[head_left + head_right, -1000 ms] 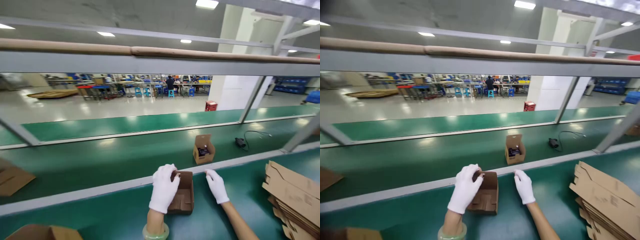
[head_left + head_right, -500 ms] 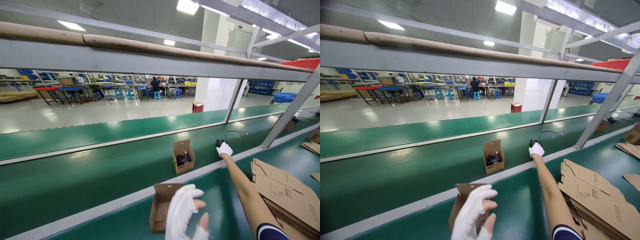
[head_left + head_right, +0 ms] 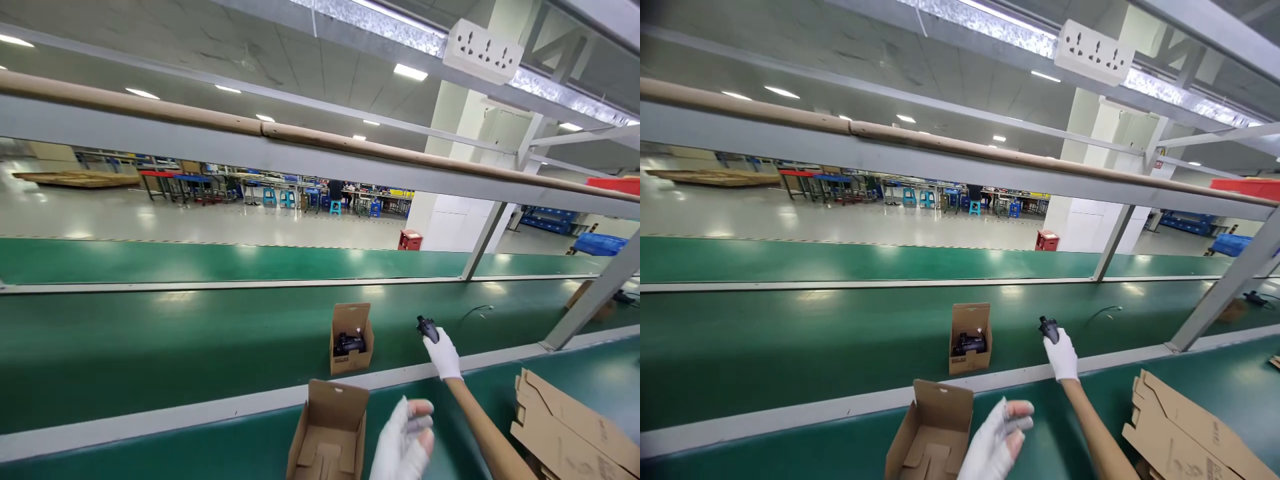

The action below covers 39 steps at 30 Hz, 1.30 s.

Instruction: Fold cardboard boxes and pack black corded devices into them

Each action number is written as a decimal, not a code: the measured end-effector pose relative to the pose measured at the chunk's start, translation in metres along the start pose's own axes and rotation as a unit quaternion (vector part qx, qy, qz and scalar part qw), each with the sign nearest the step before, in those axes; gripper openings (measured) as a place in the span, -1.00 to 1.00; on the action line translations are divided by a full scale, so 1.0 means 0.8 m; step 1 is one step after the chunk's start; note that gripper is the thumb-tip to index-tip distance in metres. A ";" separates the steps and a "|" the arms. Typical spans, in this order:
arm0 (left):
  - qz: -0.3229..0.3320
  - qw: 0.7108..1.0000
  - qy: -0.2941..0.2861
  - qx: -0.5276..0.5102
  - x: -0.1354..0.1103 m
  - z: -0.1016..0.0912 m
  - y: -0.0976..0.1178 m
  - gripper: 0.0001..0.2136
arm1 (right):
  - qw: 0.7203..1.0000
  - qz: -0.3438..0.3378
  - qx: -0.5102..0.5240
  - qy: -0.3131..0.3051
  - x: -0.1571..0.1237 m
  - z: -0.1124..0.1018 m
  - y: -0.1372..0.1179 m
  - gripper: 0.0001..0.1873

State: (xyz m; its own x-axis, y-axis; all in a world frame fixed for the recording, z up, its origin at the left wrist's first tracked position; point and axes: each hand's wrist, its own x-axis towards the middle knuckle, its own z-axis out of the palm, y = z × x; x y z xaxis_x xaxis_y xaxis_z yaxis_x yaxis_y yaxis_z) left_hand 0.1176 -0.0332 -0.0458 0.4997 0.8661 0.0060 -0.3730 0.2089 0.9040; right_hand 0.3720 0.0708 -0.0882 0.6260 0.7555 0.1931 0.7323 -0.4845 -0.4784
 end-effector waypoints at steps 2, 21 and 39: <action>-0.053 0.994 0.062 -0.072 0.000 0.013 -0.010 -0.30 | 0.998 -0.052 0.037 -0.014 -0.059 -0.025 -0.019 -0.63; 0.050 0.998 -0.023 -0.002 -0.074 -0.029 0.066 -0.58 | 0.870 -0.466 0.092 -0.135 -0.257 -0.282 -0.098 -0.75; 0.048 0.985 -0.046 -0.158 -0.088 -0.060 0.079 -0.63 | 0.892 -0.263 0.217 -0.296 -0.262 -0.159 -0.128 -0.73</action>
State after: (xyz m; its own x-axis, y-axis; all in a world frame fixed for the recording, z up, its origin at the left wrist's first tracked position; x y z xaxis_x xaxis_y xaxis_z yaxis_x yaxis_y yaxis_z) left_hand 0.0218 -0.0592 -0.0098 0.5134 0.8470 0.1378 -0.6393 0.2704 0.7198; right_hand 0.2000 -0.0941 0.0289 -0.1201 0.9907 0.0634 0.6302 0.1254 -0.7663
